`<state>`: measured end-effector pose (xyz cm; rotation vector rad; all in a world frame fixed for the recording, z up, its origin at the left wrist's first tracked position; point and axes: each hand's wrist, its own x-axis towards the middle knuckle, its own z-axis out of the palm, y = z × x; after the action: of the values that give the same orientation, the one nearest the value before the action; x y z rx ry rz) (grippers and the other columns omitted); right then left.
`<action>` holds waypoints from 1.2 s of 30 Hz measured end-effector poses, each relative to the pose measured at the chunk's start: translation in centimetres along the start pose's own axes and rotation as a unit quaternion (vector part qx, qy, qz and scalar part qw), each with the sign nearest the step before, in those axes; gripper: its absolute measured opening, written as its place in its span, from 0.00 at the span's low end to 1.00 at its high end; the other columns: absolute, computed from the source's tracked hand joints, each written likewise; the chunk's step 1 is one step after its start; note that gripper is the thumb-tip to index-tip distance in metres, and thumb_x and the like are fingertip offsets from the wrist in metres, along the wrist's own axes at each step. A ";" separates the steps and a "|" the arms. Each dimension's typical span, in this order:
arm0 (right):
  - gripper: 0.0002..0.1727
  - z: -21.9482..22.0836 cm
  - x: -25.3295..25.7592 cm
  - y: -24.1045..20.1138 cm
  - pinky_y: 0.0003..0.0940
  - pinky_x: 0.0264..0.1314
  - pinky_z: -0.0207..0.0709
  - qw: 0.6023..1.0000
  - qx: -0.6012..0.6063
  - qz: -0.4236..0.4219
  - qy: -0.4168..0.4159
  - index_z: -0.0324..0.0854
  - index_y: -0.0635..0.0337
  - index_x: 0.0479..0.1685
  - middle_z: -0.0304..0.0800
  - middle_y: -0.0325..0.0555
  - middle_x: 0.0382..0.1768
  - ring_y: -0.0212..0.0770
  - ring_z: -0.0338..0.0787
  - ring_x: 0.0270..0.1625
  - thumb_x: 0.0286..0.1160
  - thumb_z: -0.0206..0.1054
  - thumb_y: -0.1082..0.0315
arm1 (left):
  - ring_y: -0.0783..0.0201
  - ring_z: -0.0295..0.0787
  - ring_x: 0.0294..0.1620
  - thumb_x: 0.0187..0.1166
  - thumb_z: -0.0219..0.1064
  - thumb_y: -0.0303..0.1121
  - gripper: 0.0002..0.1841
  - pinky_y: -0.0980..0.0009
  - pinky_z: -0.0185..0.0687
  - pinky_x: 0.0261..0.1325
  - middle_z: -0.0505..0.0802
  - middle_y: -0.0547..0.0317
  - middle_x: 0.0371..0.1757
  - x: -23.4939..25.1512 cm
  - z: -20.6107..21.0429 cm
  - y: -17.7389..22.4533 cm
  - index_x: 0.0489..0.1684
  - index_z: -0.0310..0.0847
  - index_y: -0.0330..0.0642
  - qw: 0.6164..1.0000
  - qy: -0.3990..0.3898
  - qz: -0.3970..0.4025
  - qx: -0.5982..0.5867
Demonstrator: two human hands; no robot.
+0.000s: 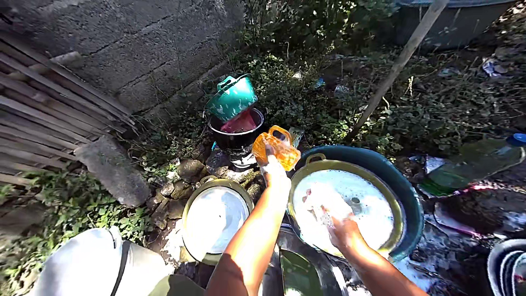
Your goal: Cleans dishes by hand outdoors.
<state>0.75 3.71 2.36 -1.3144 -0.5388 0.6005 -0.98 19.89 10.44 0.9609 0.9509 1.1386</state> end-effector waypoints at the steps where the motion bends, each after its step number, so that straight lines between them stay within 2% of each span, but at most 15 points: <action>1: 0.21 -0.7 0.2 0.4 0.35 0.57 0.90 1.000 -0.004 0.003 0.005 0.76 0.72 0.67 0.93 0.51 0.53 0.39 0.93 0.54 0.78 0.63 0.69 | 0.49 0.73 0.81 0.89 0.58 0.52 0.35 0.46 0.72 0.79 0.75 0.42 0.83 2.6 0.1 1.0 0.92 0.52 0.49 0.999 0.022 0.017 0.015; 3: 0.23 -2.1 0.5 0.2 0.35 0.57 0.90 1.000 0.015 0.015 0.010 0.73 0.72 0.71 0.91 0.51 0.56 0.39 0.93 0.56 0.80 0.60 0.67 | 0.49 0.73 0.79 0.88 0.62 0.44 0.39 0.49 0.75 0.76 0.71 0.39 0.84 8.5 -0.2 3.5 0.93 0.42 0.45 0.993 0.043 0.086 0.067; 5: 0.25 -2.6 1.1 -0.8 0.32 0.50 0.89 0.998 0.034 0.045 0.032 0.73 0.68 0.73 0.91 0.46 0.52 0.37 0.93 0.50 0.80 0.60 0.63 | 0.53 0.66 0.86 0.84 0.67 0.44 0.46 0.58 0.66 0.86 0.66 0.38 0.87 14.9 -0.3 7.1 0.94 0.35 0.39 0.980 0.072 0.176 0.064; 7: 0.29 -3.2 1.1 -1.5 0.31 0.48 0.91 0.996 0.028 0.073 0.047 0.71 0.64 0.75 0.91 0.41 0.51 0.35 0.94 0.48 0.75 0.62 0.62 | 0.53 0.66 0.86 0.80 0.72 0.44 0.52 0.63 0.65 0.87 0.65 0.35 0.87 21.3 -0.2 11.2 0.93 0.33 0.34 0.958 0.116 0.253 0.064; 10: 0.30 -3.9 0.5 -1.4 0.36 0.54 0.90 0.996 0.011 0.085 0.033 0.67 0.68 0.77 0.90 0.45 0.58 0.39 0.94 0.54 0.78 0.62 0.64 | 0.54 0.71 0.84 0.82 0.69 0.49 0.51 0.65 0.67 0.84 0.71 0.36 0.85 28.1 0.2 17.5 0.93 0.35 0.32 0.940 0.177 0.221 0.188; 13: 0.30 -3.9 -0.4 -1.0 0.39 0.61 0.88 0.996 -0.001 0.085 -0.003 0.65 0.72 0.76 0.88 0.44 0.60 0.37 0.92 0.58 0.76 0.62 0.65 | 0.53 0.71 0.84 0.83 0.66 0.52 0.50 0.61 0.69 0.84 0.71 0.37 0.85 33.3 0.3 19.5 0.94 0.34 0.33 0.940 0.128 0.183 0.260; 15: 0.30 -3.7 -0.9 -0.3 0.39 0.62 0.88 0.994 0.001 0.107 -0.003 0.65 0.72 0.75 0.89 0.45 0.59 0.37 0.92 0.58 0.77 0.63 0.65 | 0.52 0.66 0.87 0.87 0.61 0.51 0.45 0.57 0.64 0.87 0.68 0.38 0.87 34.6 -0.5 19.2 0.94 0.37 0.35 0.928 0.054 0.162 0.330; 18: 0.31 -3.4 -1.5 0.7 0.41 0.65 0.87 0.992 -0.015 0.124 -0.011 0.64 0.74 0.77 0.86 0.52 0.64 0.41 0.91 0.62 0.81 0.63 0.63 | 0.49 0.62 0.90 0.90 0.56 0.44 0.34 0.45 0.59 0.87 0.70 0.45 0.88 35.2 -1.6 17.9 0.94 0.51 0.45 0.877 -0.043 0.129 0.461; 20: 0.31 -3.2 -1.9 1.1 0.43 0.65 0.87 0.992 -0.024 0.123 -0.008 0.65 0.73 0.77 0.87 0.53 0.64 0.44 0.91 0.62 0.82 0.63 0.60 | 0.45 0.63 0.89 0.89 0.55 0.39 0.28 0.41 0.58 0.86 0.72 0.43 0.86 35.6 -2.3 16.9 0.89 0.64 0.45 0.815 -0.113 0.138 0.552; 22: 0.31 -3.3 -2.2 1.2 0.44 0.63 0.88 0.990 -0.037 0.137 -0.001 0.66 0.72 0.77 0.88 0.51 0.63 0.43 0.92 0.60 0.81 0.63 0.59 | 0.42 0.68 0.86 0.82 0.65 0.41 0.29 0.39 0.62 0.84 0.77 0.40 0.82 35.6 -2.4 15.9 0.84 0.71 0.48 0.750 -0.130 0.154 0.630; 24: 0.29 -3.6 -2.1 1.6 0.42 0.62 0.88 0.988 -0.046 0.149 -0.004 0.66 0.72 0.77 0.88 0.49 0.62 0.40 0.92 0.58 0.81 0.60 0.63 | 0.37 0.71 0.83 0.76 0.73 0.41 0.33 0.38 0.65 0.82 0.78 0.34 0.79 35.3 -2.4 15.1 0.81 0.70 0.43 0.714 -0.111 0.173 0.669; 28: 0.29 -2.7 -1.9 0.4 0.35 0.60 0.87 0.982 -0.082 0.171 0.012 0.68 0.70 0.76 0.89 0.46 0.60 0.34 0.91 0.56 0.79 0.60 0.61 | 0.38 0.74 0.81 0.77 0.71 0.39 0.30 0.36 0.70 0.78 0.81 0.38 0.77 34.1 -2.3 14.4 0.80 0.73 0.43 0.687 -0.083 0.221 0.688; 32: 0.29 -2.7 -2.0 0.3 0.37 0.61 0.87 0.986 -0.075 0.152 -0.009 0.69 0.71 0.75 0.89 0.48 0.61 0.37 0.91 0.58 0.79 0.61 0.62 | 0.39 0.67 0.85 0.76 0.68 0.32 0.28 0.36 0.58 0.83 0.80 0.41 0.79 33.0 -0.9 13.8 0.79 0.75 0.48 0.658 -0.037 0.291 0.694; 34: 0.29 -2.8 -2.2 0.3 0.36 0.61 0.87 0.986 -0.075 0.147 -0.011 0.70 0.70 0.75 0.89 0.47 0.61 0.37 0.91 0.59 0.78 0.62 0.60 | 0.38 0.57 0.90 0.74 0.67 0.28 0.32 0.26 0.40 0.86 0.71 0.42 0.87 32.9 0.4 13.3 0.84 0.70 0.51 0.623 -0.027 0.275 0.732; 36: 0.29 -2.7 -2.3 0.1 0.34 0.61 0.87 0.987 -0.076 0.142 -0.009 0.71 0.69 0.75 0.90 0.46 0.61 0.35 0.91 0.58 0.78 0.62 0.61 | 0.36 0.40 0.95 0.69 0.72 0.30 0.46 0.19 0.34 0.83 0.52 0.45 0.96 32.7 1.6 13.1 0.94 0.53 0.57 0.604 -0.024 0.225 0.764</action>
<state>0.85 0.26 1.76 -1.5451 -0.4205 0.8198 1.97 53.73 19.81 2.7209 1.6830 0.3724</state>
